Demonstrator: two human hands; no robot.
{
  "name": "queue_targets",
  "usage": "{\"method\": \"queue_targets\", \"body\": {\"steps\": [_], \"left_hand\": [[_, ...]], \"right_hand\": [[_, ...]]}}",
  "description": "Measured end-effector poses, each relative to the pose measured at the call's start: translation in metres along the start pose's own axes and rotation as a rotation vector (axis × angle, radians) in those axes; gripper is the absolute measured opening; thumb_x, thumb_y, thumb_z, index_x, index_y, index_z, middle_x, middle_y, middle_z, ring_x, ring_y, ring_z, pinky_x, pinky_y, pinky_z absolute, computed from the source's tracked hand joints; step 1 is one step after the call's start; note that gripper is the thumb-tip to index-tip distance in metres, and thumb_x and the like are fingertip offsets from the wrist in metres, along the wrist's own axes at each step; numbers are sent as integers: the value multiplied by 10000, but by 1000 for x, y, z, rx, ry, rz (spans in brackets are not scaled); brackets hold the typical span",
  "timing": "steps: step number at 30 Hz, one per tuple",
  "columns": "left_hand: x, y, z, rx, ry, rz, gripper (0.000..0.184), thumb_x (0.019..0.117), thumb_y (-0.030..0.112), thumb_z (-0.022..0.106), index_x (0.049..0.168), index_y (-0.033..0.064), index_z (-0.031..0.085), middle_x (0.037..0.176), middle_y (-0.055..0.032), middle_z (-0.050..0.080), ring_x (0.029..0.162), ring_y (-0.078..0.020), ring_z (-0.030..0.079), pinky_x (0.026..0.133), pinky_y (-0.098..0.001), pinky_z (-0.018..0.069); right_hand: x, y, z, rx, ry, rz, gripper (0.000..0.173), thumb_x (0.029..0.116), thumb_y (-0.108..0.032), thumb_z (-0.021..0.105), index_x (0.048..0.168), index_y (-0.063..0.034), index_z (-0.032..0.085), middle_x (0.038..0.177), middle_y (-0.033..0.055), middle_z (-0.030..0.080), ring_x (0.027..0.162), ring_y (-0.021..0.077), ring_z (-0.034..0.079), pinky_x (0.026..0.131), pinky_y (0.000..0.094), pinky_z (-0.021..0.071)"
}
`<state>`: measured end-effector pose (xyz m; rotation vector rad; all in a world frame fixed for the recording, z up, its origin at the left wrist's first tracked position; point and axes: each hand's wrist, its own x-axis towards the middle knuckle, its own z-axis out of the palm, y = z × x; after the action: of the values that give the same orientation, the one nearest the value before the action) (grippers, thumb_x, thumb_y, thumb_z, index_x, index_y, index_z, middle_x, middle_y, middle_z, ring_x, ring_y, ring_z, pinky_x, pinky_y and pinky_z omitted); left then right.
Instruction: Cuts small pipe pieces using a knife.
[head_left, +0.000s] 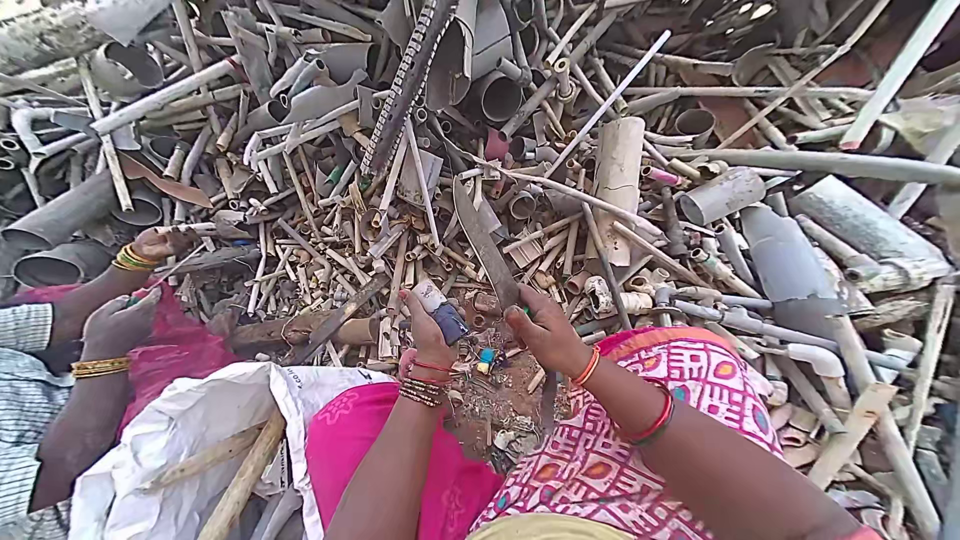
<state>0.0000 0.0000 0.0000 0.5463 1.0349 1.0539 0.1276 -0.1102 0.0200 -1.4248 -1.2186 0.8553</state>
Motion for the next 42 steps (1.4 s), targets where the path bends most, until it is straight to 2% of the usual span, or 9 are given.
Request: {"method": "queue_targets", "body": {"steps": [2,4,8,13,16,20,26,38,42], "left_hand": [[-4,-1,-2,-33,-77,-43,639,1060,630,105,976,150,519,635,-13,587,508,-120,603,474,-261,532],[-7,-2,-2,-46,-140,-28,629,1066,618,120,960,156,534,642,-7,606,518,-112,619,477,-264,544],[-16,-5,6,-49,-316,56,585,1095,533,106,1015,182,567,764,19,675,657,-80,680,574,-272,589],[-40,-15,12,-64,-414,106,438,1104,422,189,1119,149,531,854,6,693,747,-84,700,669,-281,615],[-59,-18,16,-84,-456,84,494,1109,398,152,1032,159,577,805,27,716,757,-66,716,702,-279,621],[-74,-20,14,-107,-530,98,487,1102,383,172,996,163,594,796,30,722,750,-63,718,701,-281,623],[-97,-24,13,-99,-649,104,418,1038,544,440,931,199,649,780,35,733,730,-59,722,691,-269,624],[-138,-22,13,-83,-556,217,684,1040,593,6,1169,148,509,888,49,710,845,-52,710,766,-290,616],[-145,-19,10,-172,-616,208,684,1020,678,133,1116,160,568,862,37,731,822,-71,727,744,-307,628]], "right_hand": [[4,7,-17,-238,-43,7,537,1092,-424,338,1064,24,633,692,23,549,623,120,550,625,333,473],[3,9,-19,-352,-114,38,465,1118,-323,366,1028,34,650,711,101,575,662,231,582,654,443,469],[-12,0,-9,-345,-163,144,410,1050,-354,577,1111,49,623,849,152,622,784,272,605,751,470,477],[-36,-10,-6,-341,-69,110,565,1004,-433,618,1245,76,576,986,217,674,910,342,668,818,525,515],[-51,-14,-5,-442,-38,51,679,960,-505,653,1250,106,588,1055,265,681,962,408,684,823,574,524],[-68,-11,0,-494,52,-7,666,947,-516,651,1195,101,616,1006,259,697,928,418,702,778,582,535],[-91,-4,5,-518,218,-144,670,930,-527,640,1133,112,650,895,228,712,800,384,716,673,545,549],[-117,-45,-1,-615,61,91,716,976,-584,570,1170,104,606,916,248,693,895,427,703,769,575,530],[-125,-41,6,-604,168,-27,711,957,-578,588,1120,113,628,870,242,696,829,418,711,708,568,540]]}}
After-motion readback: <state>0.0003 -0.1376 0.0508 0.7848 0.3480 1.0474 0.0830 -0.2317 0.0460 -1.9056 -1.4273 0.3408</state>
